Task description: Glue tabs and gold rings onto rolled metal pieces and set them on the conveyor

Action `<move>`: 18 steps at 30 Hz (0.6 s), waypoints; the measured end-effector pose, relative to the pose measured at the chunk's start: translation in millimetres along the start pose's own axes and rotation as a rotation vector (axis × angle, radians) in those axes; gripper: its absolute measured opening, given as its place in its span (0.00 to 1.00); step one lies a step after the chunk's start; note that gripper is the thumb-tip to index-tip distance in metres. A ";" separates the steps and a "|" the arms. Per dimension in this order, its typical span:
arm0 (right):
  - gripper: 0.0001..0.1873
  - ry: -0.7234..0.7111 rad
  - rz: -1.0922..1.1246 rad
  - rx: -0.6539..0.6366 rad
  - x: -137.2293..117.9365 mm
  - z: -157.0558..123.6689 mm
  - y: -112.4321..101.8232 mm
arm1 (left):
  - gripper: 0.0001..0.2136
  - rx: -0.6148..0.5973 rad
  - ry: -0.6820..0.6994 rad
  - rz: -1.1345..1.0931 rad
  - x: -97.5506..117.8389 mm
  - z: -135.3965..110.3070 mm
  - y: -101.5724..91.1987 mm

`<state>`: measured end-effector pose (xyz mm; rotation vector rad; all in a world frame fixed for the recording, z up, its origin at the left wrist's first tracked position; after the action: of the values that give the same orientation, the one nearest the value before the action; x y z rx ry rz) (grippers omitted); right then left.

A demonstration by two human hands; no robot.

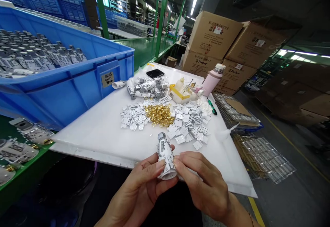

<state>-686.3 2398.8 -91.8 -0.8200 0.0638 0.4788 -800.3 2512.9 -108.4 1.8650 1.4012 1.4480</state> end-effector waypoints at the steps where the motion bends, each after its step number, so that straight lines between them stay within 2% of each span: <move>1: 0.23 -0.002 0.002 0.005 0.4 -0.3 0.5 | 0.14 0.002 0.002 -0.007 -0.7 -0.2 0.6; 4: 0.24 -0.016 0.023 0.005 2.3 -0.3 2.7 | 0.14 0.061 0.017 -0.010 -3.0 -0.2 0.8; 8: 0.24 0.051 0.062 0.048 4.2 0.8 4.9 | 0.11 0.132 0.043 0.004 -3.3 1.2 1.6; 15: 0.23 0.178 0.133 0.193 -3.8 5.4 0.4 | 0.14 -0.065 0.011 -0.052 1.6 -0.9 9.5; 18: 0.21 0.210 0.157 0.224 -4.9 8.0 -0.9 | 0.14 -0.084 0.010 -0.091 0.8 -1.4 7.5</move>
<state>-691.4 2402.1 -84.5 -0.6446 0.3723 0.5212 -798.1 2510.1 -101.6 1.7226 1.3891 1.4500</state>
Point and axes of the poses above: each hand's wrist, its own z-axis towards the middle knuckle, its own y-axis out of the palm, x = y × z, the point moved 2 cm from there along z, towards the middle knuckle, and after that the axes turned 5 degrees about z, right-handed, at the moved point
